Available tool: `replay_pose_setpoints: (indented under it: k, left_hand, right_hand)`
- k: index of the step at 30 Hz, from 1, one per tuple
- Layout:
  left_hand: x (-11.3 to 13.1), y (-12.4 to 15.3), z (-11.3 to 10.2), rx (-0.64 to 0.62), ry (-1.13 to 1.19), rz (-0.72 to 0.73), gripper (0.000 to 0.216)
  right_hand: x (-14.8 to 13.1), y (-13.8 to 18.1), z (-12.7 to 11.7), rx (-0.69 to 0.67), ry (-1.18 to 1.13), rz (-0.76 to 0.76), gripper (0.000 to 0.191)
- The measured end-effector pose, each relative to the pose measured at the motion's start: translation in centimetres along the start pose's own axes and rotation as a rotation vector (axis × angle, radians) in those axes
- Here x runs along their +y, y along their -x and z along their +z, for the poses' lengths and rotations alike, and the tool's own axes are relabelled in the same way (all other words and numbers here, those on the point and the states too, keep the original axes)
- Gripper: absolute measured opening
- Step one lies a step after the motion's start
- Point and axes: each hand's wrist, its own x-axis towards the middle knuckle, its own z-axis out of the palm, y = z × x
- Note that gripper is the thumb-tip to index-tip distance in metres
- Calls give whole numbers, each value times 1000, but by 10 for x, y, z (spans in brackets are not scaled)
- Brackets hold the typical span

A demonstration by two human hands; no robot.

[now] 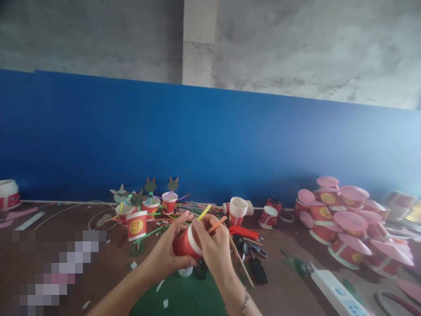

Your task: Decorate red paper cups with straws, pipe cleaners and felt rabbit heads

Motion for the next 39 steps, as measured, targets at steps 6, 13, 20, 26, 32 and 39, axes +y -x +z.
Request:
replay_pose_setpoints:
  k: [6, 13, 20, 26, 32, 39]
  left_hand:
    - [10, -2, -7, -68, -243, 16, 68]
    - [14, -3, -7, -22, -88, -51, 61]
    - [16, -4, -8, -17, -43, 35, 64]
    - [14, -2, -6, 82, -334, 1, 61]
    - [12, -2, -11, 149, -609, 76, 62]
    - [8, -3, -16, 40, -785, 168, 72]
  right_hand:
    - [3, -3, -1, -41, -82, -14, 29]
    - [1, 0, 2, -1, -229, -30, 25]
    - [-8, 0, -1, 66, -359, 133, 33]
    - [-4, -2, -1, -82, -323, 129, 41]
    - [-6, -3, -5, -118, 12, 49, 31]
    - [5, -10, -14, -268, 213, 52, 18]
